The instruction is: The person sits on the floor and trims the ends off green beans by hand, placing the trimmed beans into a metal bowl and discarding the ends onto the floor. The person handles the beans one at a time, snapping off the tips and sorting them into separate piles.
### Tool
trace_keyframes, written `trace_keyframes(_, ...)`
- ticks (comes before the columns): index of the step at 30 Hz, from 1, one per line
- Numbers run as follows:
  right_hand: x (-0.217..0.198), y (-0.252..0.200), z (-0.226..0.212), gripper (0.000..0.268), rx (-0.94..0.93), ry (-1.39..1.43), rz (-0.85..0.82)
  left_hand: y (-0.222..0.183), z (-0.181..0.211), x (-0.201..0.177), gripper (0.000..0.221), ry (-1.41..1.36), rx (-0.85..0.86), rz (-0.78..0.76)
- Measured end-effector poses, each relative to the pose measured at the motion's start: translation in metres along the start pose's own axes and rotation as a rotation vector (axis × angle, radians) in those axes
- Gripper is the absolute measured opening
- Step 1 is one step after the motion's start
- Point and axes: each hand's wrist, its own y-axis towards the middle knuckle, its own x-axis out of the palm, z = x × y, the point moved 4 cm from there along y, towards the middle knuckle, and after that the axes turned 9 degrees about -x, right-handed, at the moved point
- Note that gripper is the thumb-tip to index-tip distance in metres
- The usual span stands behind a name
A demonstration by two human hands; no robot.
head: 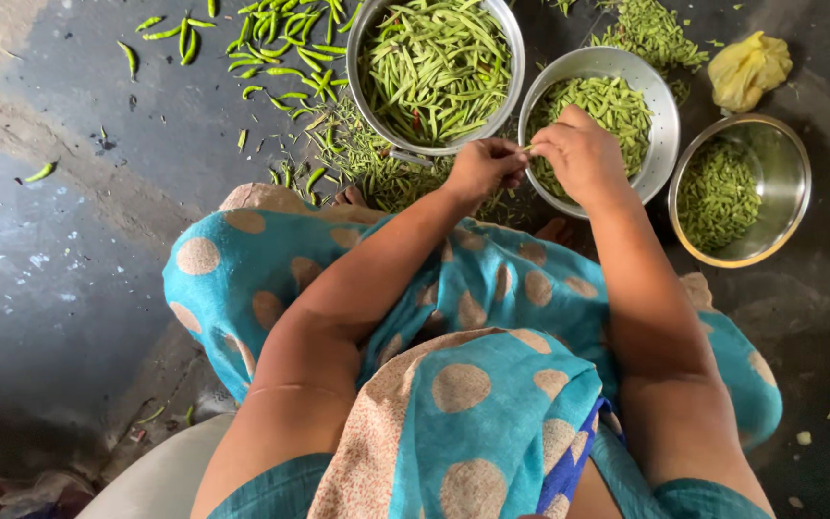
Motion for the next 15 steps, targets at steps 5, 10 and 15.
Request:
trace_keyframes(5, -0.015, 0.004, 0.027, 0.006, 0.089, -0.068, 0.009, 0.022, 0.010, 0.012, 0.013, -0.068, -0.053, -0.135)
trace_keyframes(10, -0.008, 0.004, 0.044, 0.007, 0.044, -0.117, 0.033, 0.048, 0.020, 0.011, 0.014, 0.078, -0.019, -0.041)
trace_keyframes(15, 0.016, -0.008, 0.072, 0.008, 0.096, 0.013, 0.178, 0.075, 0.002, 0.011, 0.015, 0.015, -0.025, -0.065)
